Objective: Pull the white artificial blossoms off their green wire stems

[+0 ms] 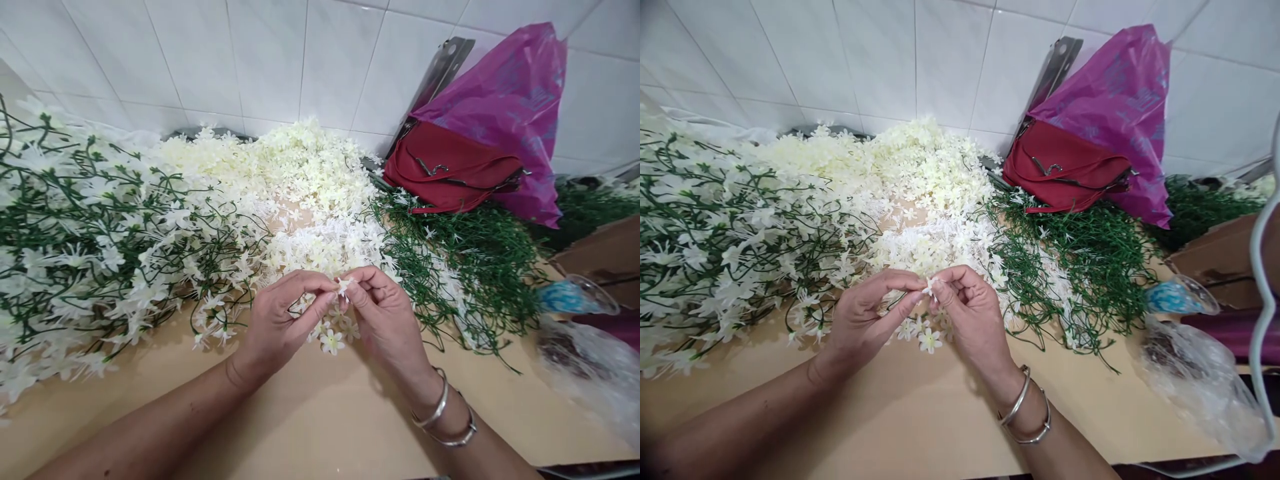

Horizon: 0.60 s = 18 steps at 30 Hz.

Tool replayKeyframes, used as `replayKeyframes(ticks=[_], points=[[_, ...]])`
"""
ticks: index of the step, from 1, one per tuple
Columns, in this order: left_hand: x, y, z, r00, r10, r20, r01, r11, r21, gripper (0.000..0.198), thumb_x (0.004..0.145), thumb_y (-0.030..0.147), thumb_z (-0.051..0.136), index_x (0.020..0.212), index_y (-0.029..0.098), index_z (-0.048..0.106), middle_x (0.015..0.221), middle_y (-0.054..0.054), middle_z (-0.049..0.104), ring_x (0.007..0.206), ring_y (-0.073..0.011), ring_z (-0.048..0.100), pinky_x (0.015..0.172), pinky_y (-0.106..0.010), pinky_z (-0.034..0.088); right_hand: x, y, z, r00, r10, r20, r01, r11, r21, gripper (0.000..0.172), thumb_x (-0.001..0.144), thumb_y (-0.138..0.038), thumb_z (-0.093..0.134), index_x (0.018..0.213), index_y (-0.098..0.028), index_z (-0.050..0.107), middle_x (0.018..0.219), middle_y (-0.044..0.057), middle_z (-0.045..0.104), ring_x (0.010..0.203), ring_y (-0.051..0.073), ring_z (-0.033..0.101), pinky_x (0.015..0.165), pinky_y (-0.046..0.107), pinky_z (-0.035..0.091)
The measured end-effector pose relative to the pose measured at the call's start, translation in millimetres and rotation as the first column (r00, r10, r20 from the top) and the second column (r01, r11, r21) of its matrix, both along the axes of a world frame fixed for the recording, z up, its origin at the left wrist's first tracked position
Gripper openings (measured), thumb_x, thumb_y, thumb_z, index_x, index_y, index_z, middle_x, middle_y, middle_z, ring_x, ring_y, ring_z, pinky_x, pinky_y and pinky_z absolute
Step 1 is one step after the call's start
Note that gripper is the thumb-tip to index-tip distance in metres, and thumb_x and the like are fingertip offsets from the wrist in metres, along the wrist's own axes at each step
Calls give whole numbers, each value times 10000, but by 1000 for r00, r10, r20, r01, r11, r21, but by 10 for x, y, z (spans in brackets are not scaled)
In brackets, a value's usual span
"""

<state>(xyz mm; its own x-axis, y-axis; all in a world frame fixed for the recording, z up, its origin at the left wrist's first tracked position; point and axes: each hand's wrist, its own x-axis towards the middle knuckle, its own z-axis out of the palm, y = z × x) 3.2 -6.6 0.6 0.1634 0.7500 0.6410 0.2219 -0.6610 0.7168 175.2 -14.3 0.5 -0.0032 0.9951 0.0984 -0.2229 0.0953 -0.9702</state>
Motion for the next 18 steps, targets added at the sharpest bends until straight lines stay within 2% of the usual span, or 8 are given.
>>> replayKeyframes(ticks=[2,4,7,12,18], points=[[-49,22,26,999,35,9,-35,999,-18,131,986,167,655,1074,232,727,1013,-46,781,916,-174,746,855,-337,619,40,22,14,1000,-30,8,30,998,56,166,903,-384,810,901,-252,708,899,2,739,762,150,665,728,278,561],[-115,57,58,994,101,32,-100,993,-57,147,1003,185,630,1116,226,714,1071,-60,758,887,-169,742,849,-337,609,93,55,26,998,-57,13,55,994,93,146,925,-370,789,916,-255,698,985,8,752,834,158,695,816,302,563],[-214,131,100,986,150,-72,-153,987,-45,142,1004,189,625,1113,215,713,1077,-57,752,851,-156,735,828,-307,590,173,111,33,993,-109,52,103,989,111,134,935,-357,783,924,-257,694,858,-13,732,781,149,691,795,291,539],[-327,236,102,911,33,-410,-10,998,59,141,1005,174,613,1068,202,737,1016,-49,772,830,-146,732,774,-257,565,258,175,32,974,-197,115,177,971,161,175,907,-372,801,880,-244,685,738,-30,662,689,140,626,706,277,506],[-378,243,53,767,95,-635,20,985,172,154,1039,224,595,1093,197,737,1065,-77,761,915,-194,730,824,-309,551,331,217,11,967,-204,152,172,965,199,184,936,-386,773,888,-238,673,720,-41,606,649,125,567,662,273,461]])
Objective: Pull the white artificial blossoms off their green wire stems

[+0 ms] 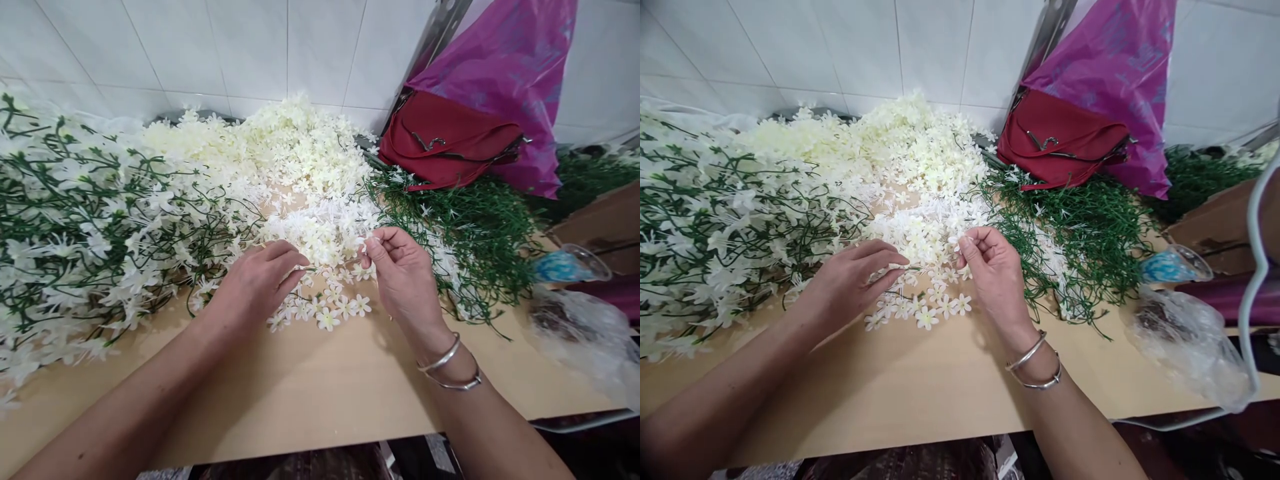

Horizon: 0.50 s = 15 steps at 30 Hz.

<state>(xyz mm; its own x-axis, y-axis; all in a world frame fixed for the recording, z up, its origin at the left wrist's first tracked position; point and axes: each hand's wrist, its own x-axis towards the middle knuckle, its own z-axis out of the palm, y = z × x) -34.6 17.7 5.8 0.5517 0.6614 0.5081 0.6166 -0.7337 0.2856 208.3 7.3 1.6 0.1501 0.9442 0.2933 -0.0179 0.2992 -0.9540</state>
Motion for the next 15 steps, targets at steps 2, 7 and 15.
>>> replayKeyframes(ticks=[2,7,15], points=[[21,-4,-21,997,36,-64,-34,999,36,154,1042,248,600,1080,188,736,1063,-84,745,909,-208,712,811,-328,532,6,9,-11,1000,9,2,-9,1000,-11,187,942,-383,767,890,-233,668,712,-44,593,644,119,552,653,267,450],[133,-6,-91,956,154,-250,-130,985,111,137,1007,211,632,942,174,747,973,-89,714,886,-258,659,789,-386,471,-40,-6,-7,999,23,29,-22,999,-44,179,937,-368,771,892,-226,673,699,-49,608,619,109,548,628,248,452],[164,20,-55,938,201,-282,-163,974,155,227,1046,164,525,912,159,708,945,-92,698,882,-262,626,806,-404,431,-90,-23,-22,978,199,-67,-207,963,-172,228,807,-363,892,905,-222,742,750,-29,728,666,127,687,673,254,537]])
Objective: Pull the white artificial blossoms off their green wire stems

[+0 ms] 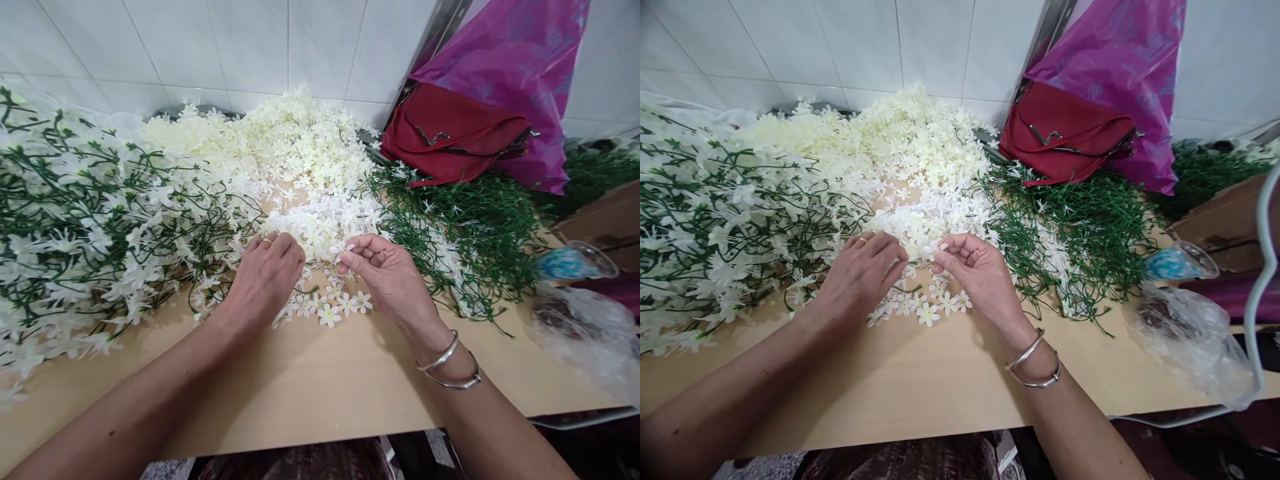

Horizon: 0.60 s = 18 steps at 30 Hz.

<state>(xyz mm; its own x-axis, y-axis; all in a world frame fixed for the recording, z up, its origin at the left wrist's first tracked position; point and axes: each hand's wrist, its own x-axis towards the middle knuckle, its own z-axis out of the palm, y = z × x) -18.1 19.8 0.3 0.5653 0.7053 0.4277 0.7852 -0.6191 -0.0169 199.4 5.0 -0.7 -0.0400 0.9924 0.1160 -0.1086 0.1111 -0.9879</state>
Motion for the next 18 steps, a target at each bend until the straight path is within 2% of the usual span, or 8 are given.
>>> replayKeyframes(ticks=[4,8,12,15,18], points=[[-14,1,0,998,-46,31,46,999,23,190,1065,217,532,1012,161,706,1036,-95,711,928,-259,629,841,-402,431,15,5,-8,997,81,-3,-81,996,-28,240,812,-376,888,942,-225,755,748,-14,761,697,145,718,703,271,564],[-12,-16,-34,997,-66,-37,67,998,11,150,1041,198,576,1046,188,726,1138,-102,696,979,-277,612,838,-408,425,23,2,28,1000,19,8,-19,1000,9,263,802,-401,897,920,-223,743,709,-22,742,659,137,703,691,261,550],[-4,5,-67,998,-37,-56,35,999,-34,144,1017,152,594,997,176,734,1101,-110,695,967,-288,624,812,-414,440,20,7,40,1000,-15,23,15,1000,15,291,784,-435,905,875,-225,726,719,-23,723,635,132,669,669,264,532],[-17,34,-62,993,-77,84,81,996,-48,146,1026,186,600,962,166,730,1067,-110,707,967,-282,651,834,-418,478,16,11,18,998,-6,60,7,1000,-11,305,779,-461,902,851,-223,725,708,-25,702,637,130,639,655,261,514],[-39,42,-19,905,-116,409,159,985,-73,73,997,179,660,966,164,725,1052,-87,736,970,-231,693,872,-365,523,6,8,-1,998,10,58,-7,998,-62,329,748,-476,918,852,-218,742,716,-22,699,660,128,624,647,250,499]])
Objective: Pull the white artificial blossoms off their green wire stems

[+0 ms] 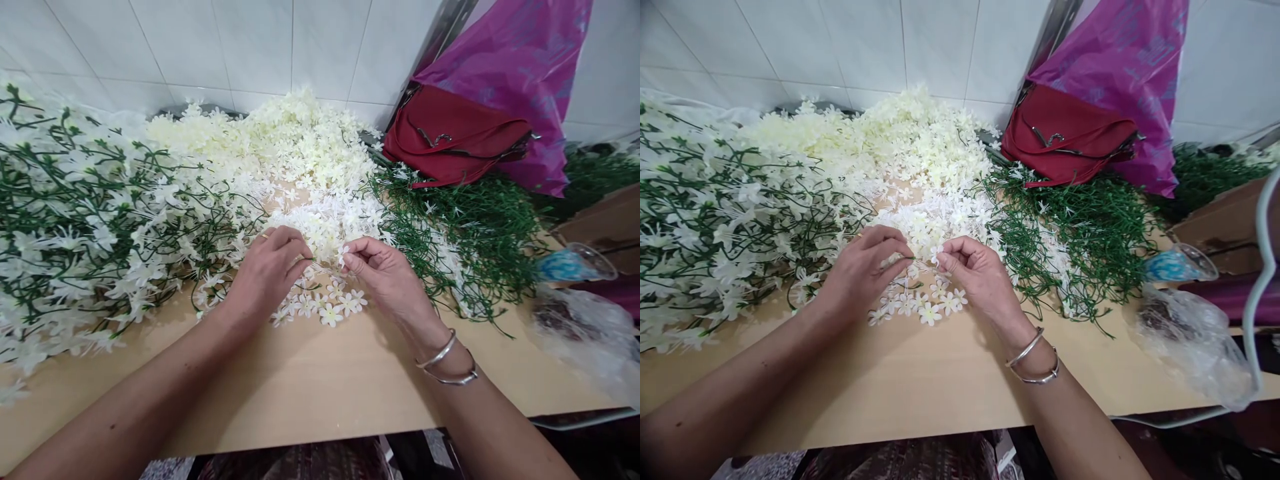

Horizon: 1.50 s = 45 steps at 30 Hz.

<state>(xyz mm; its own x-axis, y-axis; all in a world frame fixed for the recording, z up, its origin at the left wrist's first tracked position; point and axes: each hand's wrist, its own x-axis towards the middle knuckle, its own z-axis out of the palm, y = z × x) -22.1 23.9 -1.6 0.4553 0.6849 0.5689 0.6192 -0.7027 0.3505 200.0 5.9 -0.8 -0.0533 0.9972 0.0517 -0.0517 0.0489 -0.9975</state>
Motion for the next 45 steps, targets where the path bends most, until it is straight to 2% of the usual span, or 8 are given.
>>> replayKeyframes(ticks=[2,4,9,16,26,31,40,45], points=[[-4,-18,39,980,-16,200,36,995,-96,26,964,171,707,971,174,732,968,-46,763,879,-176,713,817,-293,541,-11,-8,1,999,2,-45,-5,999,-54,352,709,-477,942,839,-218,743,718,-25,697,655,123,617,635,243,491],[6,-50,71,948,-6,319,72,978,-196,36,939,180,739,972,187,752,874,-8,776,769,-135,705,733,-241,538,-25,-21,12,995,8,-104,-19,994,-106,375,670,-476,965,818,-218,739,701,-31,690,630,117,604,610,234,478],[42,-122,89,895,59,442,109,932,-346,76,914,216,766,983,195,791,773,11,763,684,-110,678,637,-210,512,-55,-48,61,979,21,-203,-55,985,-162,394,602,-456,1008,775,-216,747,666,-39,681,617,96,591,609,206,469],[70,-167,121,895,30,445,152,918,-367,60,913,224,760,952,193,792,837,-24,801,720,-131,699,656,-238,536,-95,-78,101,976,45,-215,-86,979,-185,377,613,-454,1002,765,-217,752,632,-46,660,589,93,575,579,206,454],[119,-209,150,891,52,451,157,897,-414,35,899,224,776,915,199,795,797,-2,808,678,-122,699,644,-227,536,-142,-98,39,977,59,-204,-89,986,-143,328,676,-450,969,789,-227,757,678,-37,685,604,96,593,609,222,490],[125,-226,128,894,86,439,135,884,-447,56,909,247,773,888,198,793,801,-3,817,699,-133,733,651,-219,547,-145,-108,-10,992,55,-116,-65,994,-85,291,735,-426,938,832,-222,754,727,-18,717,660,121,623,628,243,494],[85,-247,91,950,17,311,70,961,-267,80,948,242,738,885,213,778,825,-3,817,741,-147,747,691,-233,547,-165,-120,17,997,74,7,-74,996,-42,301,737,-412,927,831,-209,725,732,1,724,667,144,625,625,265,497],[117,-219,77,939,1,344,105,952,-289,85,954,222,714,967,223,797,881,-6,828,788,-151,761,726,-242,568,-148,-116,51,998,43,35,-42,999,-30,313,722,-422,936,825,-215,725,732,15,754,659,156,653,620,265,515]])
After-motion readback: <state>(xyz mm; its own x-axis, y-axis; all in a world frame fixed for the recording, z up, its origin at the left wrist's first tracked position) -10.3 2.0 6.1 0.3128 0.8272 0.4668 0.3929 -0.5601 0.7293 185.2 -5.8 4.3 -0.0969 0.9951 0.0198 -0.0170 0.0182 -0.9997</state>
